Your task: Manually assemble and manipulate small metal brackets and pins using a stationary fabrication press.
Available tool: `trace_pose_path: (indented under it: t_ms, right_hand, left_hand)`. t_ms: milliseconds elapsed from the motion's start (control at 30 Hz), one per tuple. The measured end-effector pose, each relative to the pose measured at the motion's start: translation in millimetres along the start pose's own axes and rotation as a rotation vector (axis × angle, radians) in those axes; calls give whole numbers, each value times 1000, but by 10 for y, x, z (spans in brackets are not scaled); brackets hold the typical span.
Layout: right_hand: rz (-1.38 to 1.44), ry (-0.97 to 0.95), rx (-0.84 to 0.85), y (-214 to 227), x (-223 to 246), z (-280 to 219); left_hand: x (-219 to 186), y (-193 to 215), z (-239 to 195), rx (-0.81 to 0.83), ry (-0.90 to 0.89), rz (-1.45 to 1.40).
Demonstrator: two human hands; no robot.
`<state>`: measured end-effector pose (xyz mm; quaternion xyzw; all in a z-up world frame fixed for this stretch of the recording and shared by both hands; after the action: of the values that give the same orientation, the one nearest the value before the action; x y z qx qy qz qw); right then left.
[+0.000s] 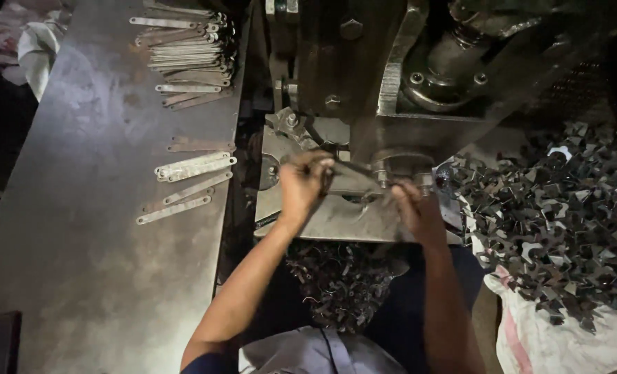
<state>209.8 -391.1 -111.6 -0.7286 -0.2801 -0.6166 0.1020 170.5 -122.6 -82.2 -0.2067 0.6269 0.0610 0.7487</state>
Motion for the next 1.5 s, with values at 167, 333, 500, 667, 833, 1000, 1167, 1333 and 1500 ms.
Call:
trace_pose_path:
  t_ms: [167,333,500,667,833,1000,1167,1333,1500]
  right_hand:
    - [-783,51,-565,467,-433,232]
    - [-1125,642,-881,553,-334,226]
    - [-684,518,-898,643,-345,238]
    - [-248,365,-775,506,-296,40]
    - [-97,172,-697,536,-769,-413]
    - [-439,26,-588,414,-876,-638]
    - [-743,151,-651,261,-871,-525]
    - [-654,-52,-668,85,-506,-701]
    - [-642,93,-614,48,-433,-784]
  left_hand:
    - [-296,-276,35,58,-642,665]
    - [-298,-278,61,286,-774,1134]
    - [-66,-263,146,435,-868,1363]
    - [-245,263,-21,460,-875,1124]
    - [-167,1842,-102,91,-539,1238]
    - [-448,2630,-158,-114,-555,1603]
    - [-342,2726,-67,-37,-443,1583]
    - [-431,2688,-143,-145,-418,1310]
    - [-1166,2155,-268,-173,-282,934]
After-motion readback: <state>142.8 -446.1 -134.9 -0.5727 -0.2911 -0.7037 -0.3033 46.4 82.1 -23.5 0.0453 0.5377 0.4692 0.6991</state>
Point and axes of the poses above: each hand's wrist, its own z-axis towards the middle knuckle, its own y-axis out of the back of the hand, x = y × z, the point moved 3 cm from there along z, towards the middle knuckle, and after that the axes turned 6 degrees about -y, right-handed, at the moved point
